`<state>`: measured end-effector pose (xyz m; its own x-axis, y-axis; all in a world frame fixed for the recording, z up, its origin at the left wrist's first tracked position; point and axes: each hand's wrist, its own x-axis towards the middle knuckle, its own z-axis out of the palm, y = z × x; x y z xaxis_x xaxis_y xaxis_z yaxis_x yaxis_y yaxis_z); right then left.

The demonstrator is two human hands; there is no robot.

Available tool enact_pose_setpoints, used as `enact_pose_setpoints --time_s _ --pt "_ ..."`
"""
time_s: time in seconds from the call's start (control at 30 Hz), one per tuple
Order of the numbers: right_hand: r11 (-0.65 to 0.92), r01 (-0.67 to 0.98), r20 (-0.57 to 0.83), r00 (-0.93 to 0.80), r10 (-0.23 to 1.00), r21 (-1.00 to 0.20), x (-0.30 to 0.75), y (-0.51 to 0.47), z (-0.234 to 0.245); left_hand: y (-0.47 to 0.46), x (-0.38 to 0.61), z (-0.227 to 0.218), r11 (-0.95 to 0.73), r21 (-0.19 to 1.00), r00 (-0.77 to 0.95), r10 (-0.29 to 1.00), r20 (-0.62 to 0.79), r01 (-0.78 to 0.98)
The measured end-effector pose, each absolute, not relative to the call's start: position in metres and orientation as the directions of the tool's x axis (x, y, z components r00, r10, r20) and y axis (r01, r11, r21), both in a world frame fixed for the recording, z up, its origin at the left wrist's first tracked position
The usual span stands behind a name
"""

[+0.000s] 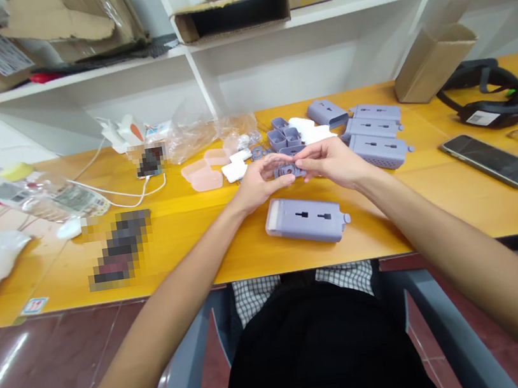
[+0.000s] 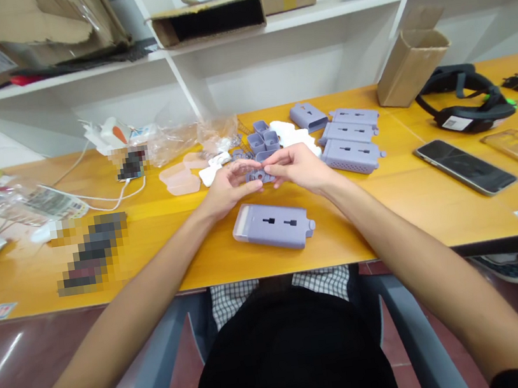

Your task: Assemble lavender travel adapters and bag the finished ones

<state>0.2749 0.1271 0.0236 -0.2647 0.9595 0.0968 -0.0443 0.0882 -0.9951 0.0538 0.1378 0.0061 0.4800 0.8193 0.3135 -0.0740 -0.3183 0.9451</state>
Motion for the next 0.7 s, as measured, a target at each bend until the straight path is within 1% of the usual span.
enact_pose_setpoints --time_s 0.17,0.3,0.53,0.63,0.7 --pt "0.059 -0.045 0.069 -0.274 0.959 -0.997 0.277 0.129 0.024 0.147 0.047 0.005 -0.389 0.92 0.434 0.836 0.336 0.036" --pt "0.05 -0.025 0.055 -0.279 0.959 -0.998 0.278 0.131 0.022 0.153 0.045 0.001 -0.426 0.901 0.431 0.83 0.353 0.083" --pt "0.065 0.083 0.031 -0.356 0.934 -0.994 0.28 0.135 0.017 0.152 0.045 -0.001 -0.36 0.926 0.48 0.836 0.267 0.111" --pt "0.076 0.103 0.034 -0.363 0.931 -0.992 0.282 0.135 0.018 0.152 0.044 0.0 -0.381 0.915 0.466 0.839 0.281 0.134" --pt "0.097 0.113 0.046 -0.388 0.92 -0.989 0.285 0.136 0.019 0.153 0.042 0.001 -0.42 0.888 0.46 0.836 0.299 0.187"
